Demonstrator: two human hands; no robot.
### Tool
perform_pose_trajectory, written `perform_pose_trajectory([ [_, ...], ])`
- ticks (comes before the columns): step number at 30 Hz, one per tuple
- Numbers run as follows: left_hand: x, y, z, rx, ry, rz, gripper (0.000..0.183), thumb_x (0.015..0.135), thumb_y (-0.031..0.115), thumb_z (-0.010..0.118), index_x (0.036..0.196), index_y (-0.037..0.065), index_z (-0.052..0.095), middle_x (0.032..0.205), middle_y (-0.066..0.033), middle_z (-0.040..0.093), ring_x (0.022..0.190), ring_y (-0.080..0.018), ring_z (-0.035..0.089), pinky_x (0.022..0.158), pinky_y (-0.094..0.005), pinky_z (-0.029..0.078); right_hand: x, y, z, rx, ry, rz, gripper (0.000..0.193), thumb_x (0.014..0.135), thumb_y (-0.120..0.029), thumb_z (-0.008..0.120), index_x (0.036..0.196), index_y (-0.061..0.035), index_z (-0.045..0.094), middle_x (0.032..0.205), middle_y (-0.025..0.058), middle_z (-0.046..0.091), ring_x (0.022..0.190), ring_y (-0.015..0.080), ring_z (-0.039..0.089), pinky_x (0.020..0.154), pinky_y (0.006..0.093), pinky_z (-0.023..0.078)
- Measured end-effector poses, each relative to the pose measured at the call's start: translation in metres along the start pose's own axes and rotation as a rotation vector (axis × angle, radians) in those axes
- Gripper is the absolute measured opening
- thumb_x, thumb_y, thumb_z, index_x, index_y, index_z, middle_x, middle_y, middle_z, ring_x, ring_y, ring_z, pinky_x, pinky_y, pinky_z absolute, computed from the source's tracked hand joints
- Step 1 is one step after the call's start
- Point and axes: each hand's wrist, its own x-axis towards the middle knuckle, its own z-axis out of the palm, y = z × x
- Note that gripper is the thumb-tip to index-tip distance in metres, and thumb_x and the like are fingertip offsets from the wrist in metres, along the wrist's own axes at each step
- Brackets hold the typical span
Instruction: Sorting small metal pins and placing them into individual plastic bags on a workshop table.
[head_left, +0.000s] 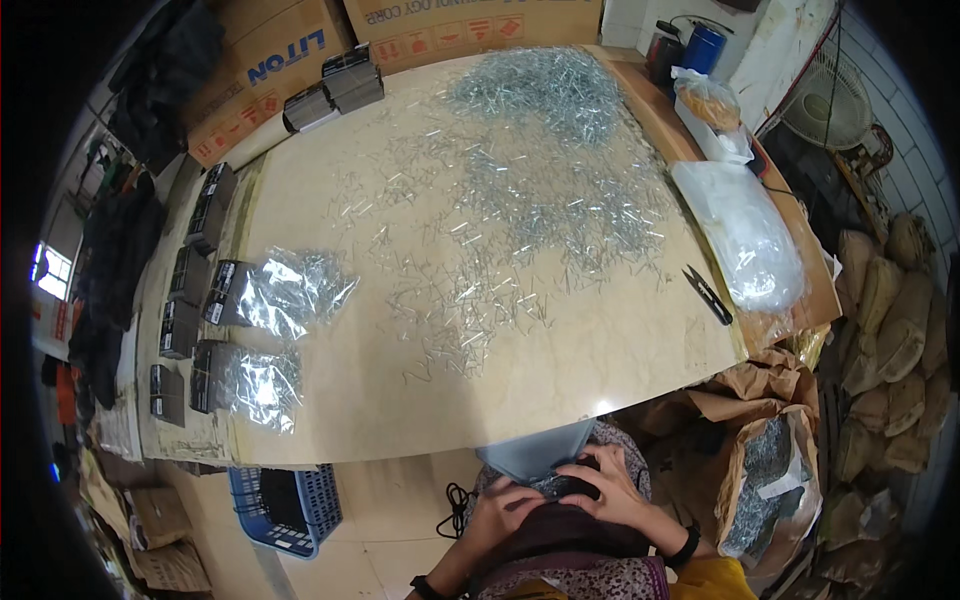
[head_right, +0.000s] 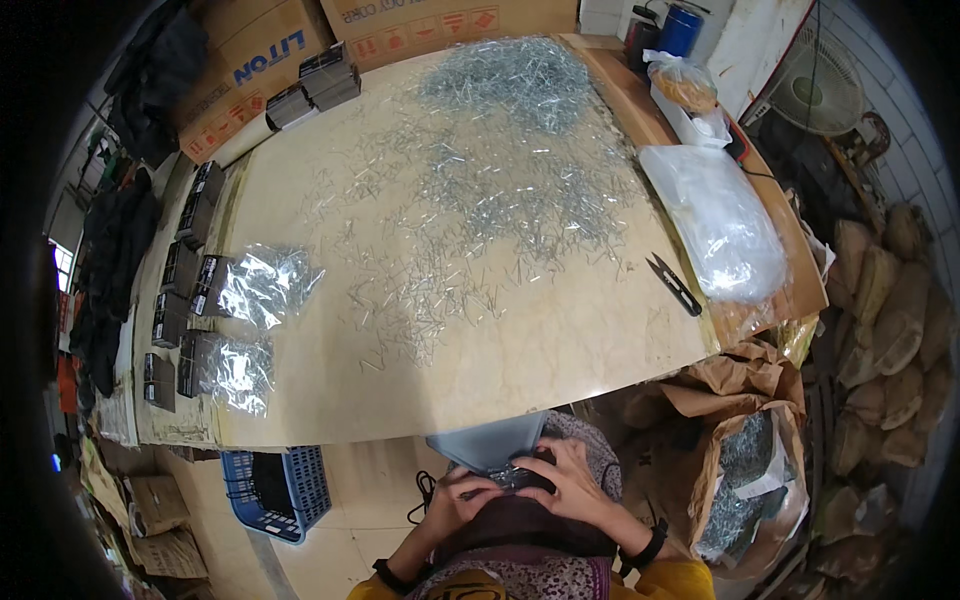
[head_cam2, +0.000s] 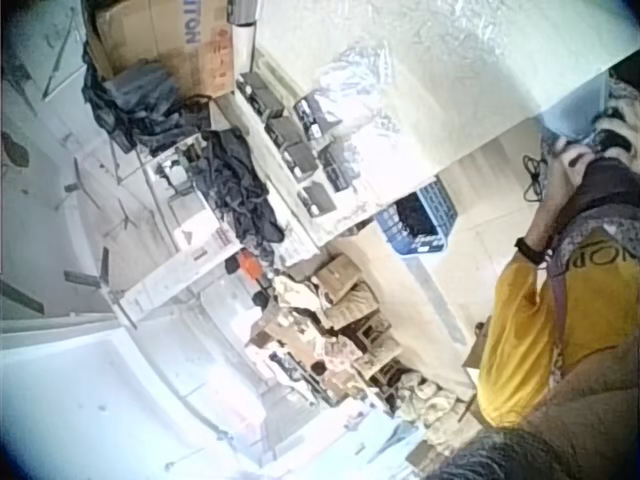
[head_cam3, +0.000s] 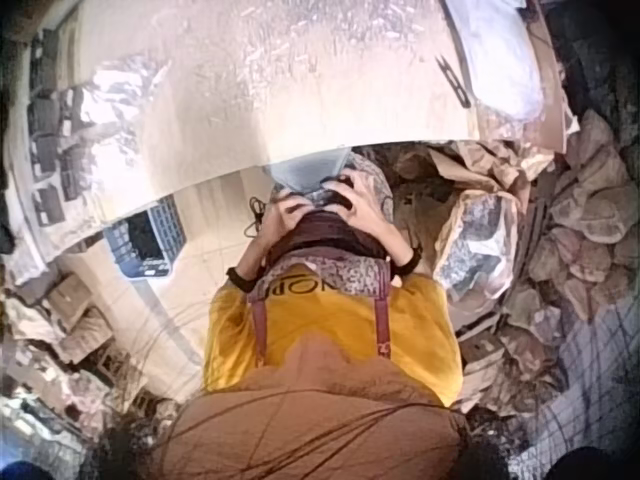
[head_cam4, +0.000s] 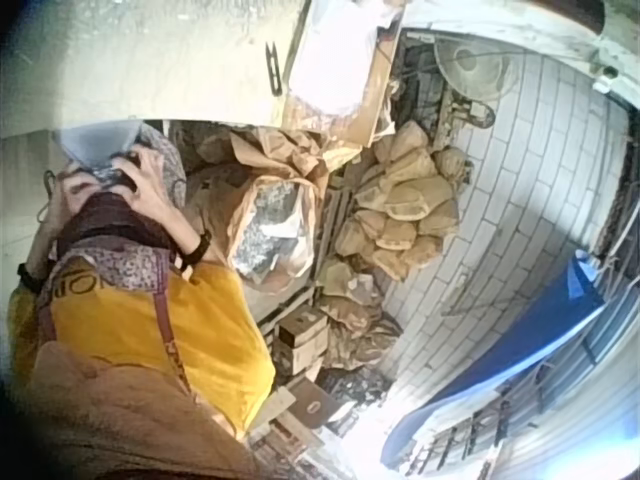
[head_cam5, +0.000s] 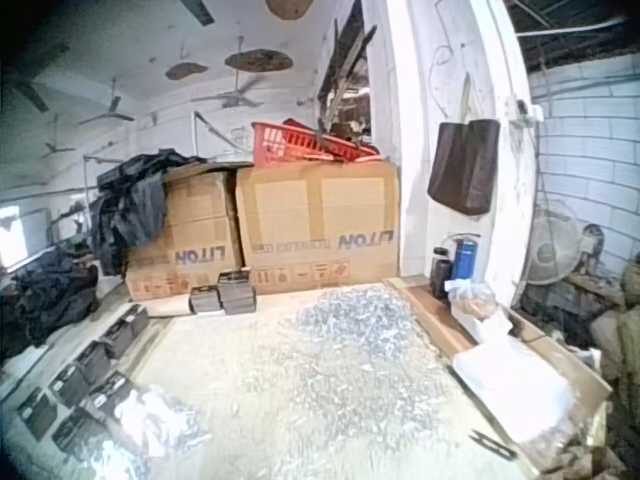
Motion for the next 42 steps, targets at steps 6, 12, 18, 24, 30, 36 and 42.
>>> perform_pose_trajectory([
  [6,-0.001,-0.005,0.001,0.040,-0.100,0.008,0.014,0.077,0.011,0.079,0.091,0.011,0.076,0.086,-0.0077,0.067,0.081,-0.0214,0.061,0.074,-0.0317,0.049,0.003,0.012,0.027,0.129,0.073,0.069,0.026,0.080,-0.021,0.076,0.106,-0.0183,0.071,0.100,0.0087,0.056,0.097,0.0302,0.050,0.088,0.0405,0.036],
  [12,0.000,-0.004,0.000,0.016,-0.133,-0.057,0.013,0.079,0.011,0.077,0.092,0.011,0.076,0.087,-0.0070,0.071,0.081,-0.0201,0.060,0.075,-0.0314,0.048,-0.002,0.010,0.022,0.083,0.026,0.027,0.018,0.084,-0.024,0.072,0.100,-0.0154,0.073,0.091,0.0094,0.055,0.091,0.0295,0.055,0.084,0.0385,0.040],
  [18,0.004,-0.008,0.002,-0.036,-0.136,-0.020,0.010,0.080,0.010,0.076,0.090,0.009,0.076,0.088,-0.0067,0.072,0.076,-0.0200,0.061,0.074,-0.0312,0.049,-0.003,0.008,0.010,0.039,-0.299,0.038,0.033,0.083,-0.028,0.073,0.114,-0.0173,0.069,0.094,0.0123,0.058,0.091,0.0318,0.059,0.081,0.0407,0.046],
  [24,0.009,-0.010,0.003,-0.091,-0.188,-0.076,0.010,0.082,0.010,0.074,0.091,0.007,0.074,0.087,-0.0100,0.071,0.080,-0.0212,0.064,0.075,-0.0316,0.051,0.001,0.010,0.009,0.210,-0.338,0.197,0.034,0.086,-0.022,0.070,0.119,-0.0186,0.066,0.105,0.0149,0.061,0.096,0.0359,0.062,0.082,0.0419,0.051],
  [30,-0.003,-0.041,0.011,-0.282,-0.308,-0.150,0.014,0.087,0.012,0.070,0.098,0.005,0.070,0.098,-0.0115,0.071,0.092,-0.0214,0.068,0.086,-0.0305,0.051,-0.024,0.038,0.038,0.243,-0.339,0.132,0.030,0.089,-0.017,0.064,0.118,-0.0208,0.068,0.107,0.0100,0.065,0.101,0.0358,0.063,0.084,0.0431,0.052],
  [36,-0.004,-0.016,-0.002,-0.130,-0.383,-0.002,0.014,0.086,0.011,0.071,0.098,0.005,0.068,0.104,-0.0117,0.068,0.101,-0.0244,0.065,0.089,-0.0323,0.050,0.002,0.004,0.004,0.024,-0.542,0.049,0.031,0.080,-0.004,0.063,0.106,-0.0164,0.072,0.094,0.0065,0.064,0.094,0.0310,0.063,0.080,0.0400,0.053],
  [42,0.032,0.059,-0.072,-0.061,-0.049,0.102,0.016,0.091,0.016,0.068,0.097,0.003,0.063,0.099,-0.0098,0.067,0.092,-0.0186,0.066,0.079,-0.0317,0.052,0.062,-0.056,-0.039,0.118,0.154,-0.255,0.031,0.076,-0.007,0.071,0.106,-0.0093,0.070,0.102,0.0102,0.062,0.092,0.0287,0.060,0.079,0.0374,0.048],
])
